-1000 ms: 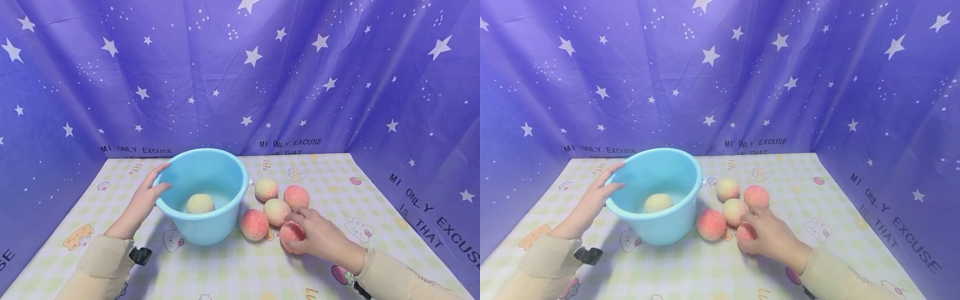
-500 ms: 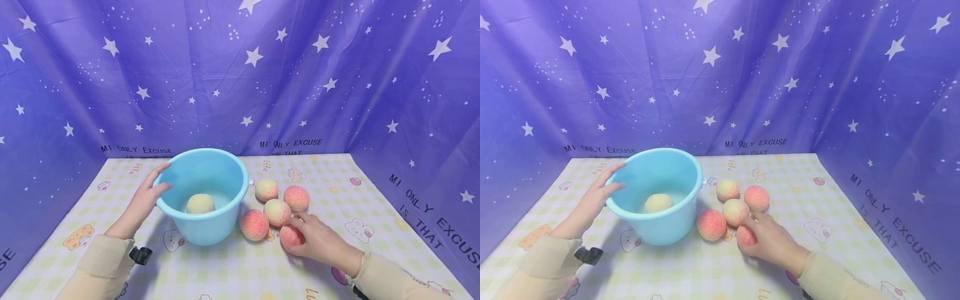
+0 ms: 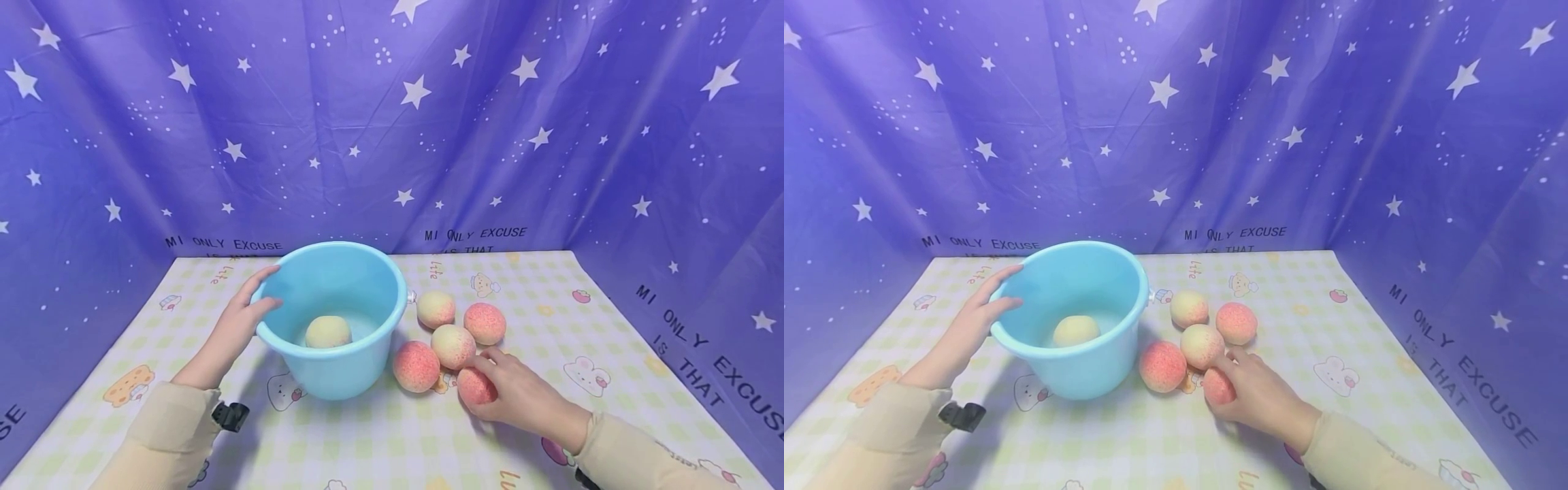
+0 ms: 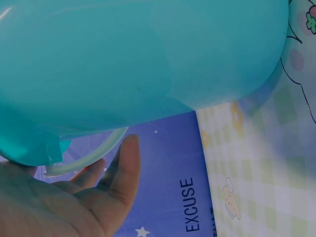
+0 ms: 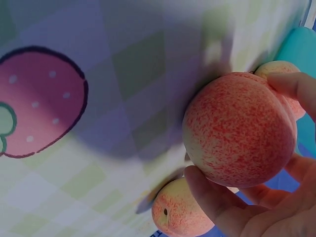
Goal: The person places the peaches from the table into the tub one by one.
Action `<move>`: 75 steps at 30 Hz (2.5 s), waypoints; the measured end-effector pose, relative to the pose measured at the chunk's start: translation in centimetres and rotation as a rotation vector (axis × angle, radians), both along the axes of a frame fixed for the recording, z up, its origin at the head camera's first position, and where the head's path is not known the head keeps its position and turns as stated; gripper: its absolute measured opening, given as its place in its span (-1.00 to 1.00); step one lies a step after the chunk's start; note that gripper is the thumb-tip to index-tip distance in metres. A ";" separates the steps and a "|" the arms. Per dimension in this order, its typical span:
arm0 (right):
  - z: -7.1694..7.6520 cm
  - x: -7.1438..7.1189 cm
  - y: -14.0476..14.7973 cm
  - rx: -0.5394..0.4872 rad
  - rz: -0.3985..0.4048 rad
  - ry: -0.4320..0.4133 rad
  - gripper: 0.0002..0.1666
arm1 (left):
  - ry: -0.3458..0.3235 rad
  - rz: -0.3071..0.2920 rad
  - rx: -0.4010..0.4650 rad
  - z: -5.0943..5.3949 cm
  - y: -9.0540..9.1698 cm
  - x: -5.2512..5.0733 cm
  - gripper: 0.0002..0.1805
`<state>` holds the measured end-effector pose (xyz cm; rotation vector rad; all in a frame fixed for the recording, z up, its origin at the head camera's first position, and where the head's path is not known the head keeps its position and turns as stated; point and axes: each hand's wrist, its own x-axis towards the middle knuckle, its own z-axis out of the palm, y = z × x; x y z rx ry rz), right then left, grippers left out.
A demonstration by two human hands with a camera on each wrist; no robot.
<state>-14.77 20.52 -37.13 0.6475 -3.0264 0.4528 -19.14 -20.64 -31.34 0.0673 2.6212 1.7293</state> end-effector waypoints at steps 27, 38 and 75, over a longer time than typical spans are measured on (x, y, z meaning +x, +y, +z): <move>0.3 0.1 0.1 -0.021 -0.002 -0.001 -0.29 | -0.002 -0.002 0.001 0.1 0.0 0.1 -0.27; 1.0 0.0 0.2 -0.002 0.044 0.091 -0.36 | -0.002 -0.002 -0.002 0.1 0.0 0.1 -0.27; 5.5 -0.2 -0.6 0.028 0.113 0.152 -0.35 | -0.007 -0.004 0.009 0.0 -0.1 0.2 -0.26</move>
